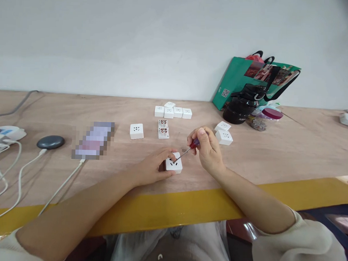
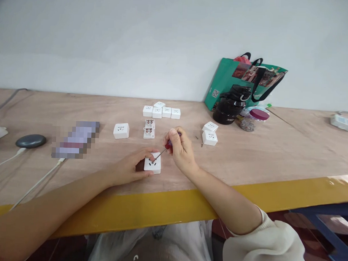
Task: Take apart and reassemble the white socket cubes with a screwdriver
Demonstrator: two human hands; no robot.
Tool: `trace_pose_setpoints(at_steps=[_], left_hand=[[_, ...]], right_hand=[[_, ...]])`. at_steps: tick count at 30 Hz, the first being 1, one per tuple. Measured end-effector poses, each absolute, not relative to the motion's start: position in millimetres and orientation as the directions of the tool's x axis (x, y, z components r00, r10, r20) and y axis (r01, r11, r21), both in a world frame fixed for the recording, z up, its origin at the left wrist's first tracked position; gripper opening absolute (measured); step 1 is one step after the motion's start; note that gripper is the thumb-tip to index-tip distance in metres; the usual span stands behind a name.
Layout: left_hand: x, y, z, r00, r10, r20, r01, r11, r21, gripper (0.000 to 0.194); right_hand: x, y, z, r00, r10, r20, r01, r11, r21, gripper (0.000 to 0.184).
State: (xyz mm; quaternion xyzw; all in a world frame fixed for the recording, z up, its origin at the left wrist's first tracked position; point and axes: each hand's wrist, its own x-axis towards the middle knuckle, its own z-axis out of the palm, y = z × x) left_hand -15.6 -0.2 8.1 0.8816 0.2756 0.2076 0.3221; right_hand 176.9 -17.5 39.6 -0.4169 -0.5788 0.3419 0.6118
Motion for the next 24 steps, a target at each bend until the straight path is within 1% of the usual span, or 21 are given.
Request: trace_pose_setpoints(at_steps=[5, 9, 13, 15, 17, 19, 21, 22, 24], left_hand=[[-15, 0, 8, 0.764, 0.612, 0.206, 0.331, -0.645, 0.689, 0.024], [-15, -1, 8, 0.739, 0.653, 0.166, 0.373, -0.602, 0.706, 0.024], [-16, -2, 7, 0.722, 0.677, 0.144, 0.400, -0.578, 0.712, 0.024], [-17, -1, 5, 0.720, 0.678, 0.150, 0.402, -0.583, 0.706, 0.025], [-17, 0, 3, 0.716, 0.681, 0.155, 0.412, -0.591, 0.694, 0.026], [-18, 0, 1, 0.714, 0.683, 0.152, 0.425, -0.595, 0.682, 0.027], [-18, 1, 0, 0.713, 0.684, 0.156, 0.429, -0.601, 0.675, 0.026], [-18, 1, -1, 0.711, 0.685, 0.160, 0.430, -0.603, 0.672, 0.026], [-17, 1, -1, 0.706, 0.686, 0.177, 0.429, -0.613, 0.664, 0.026]], right_hand=[[178, -21, 37, 0.043, 0.869, 0.493, 0.105, 0.487, -0.867, 0.033], [178, -24, 36, -0.018, 0.834, 0.551, 0.158, 0.546, -0.823, 0.030], [175, -26, 39, -0.089, 0.845, 0.527, 0.206, 0.533, -0.820, 0.022], [171, -25, 40, -0.076, 0.856, 0.511, 0.229, 0.514, -0.826, 0.019], [168, -22, 39, -0.022, 0.835, 0.551, 0.218, 0.541, -0.812, 0.017], [166, -20, 38, 0.023, 0.775, 0.632, 0.228, 0.611, -0.758, 0.014], [167, -19, 37, 0.012, 0.707, 0.707, 0.299, 0.672, -0.677, 0.011], [168, -19, 36, -0.008, 0.684, 0.729, 0.335, 0.689, -0.642, 0.013], [170, -19, 35, -0.032, 0.670, 0.742, 0.352, 0.702, -0.619, 0.024]])
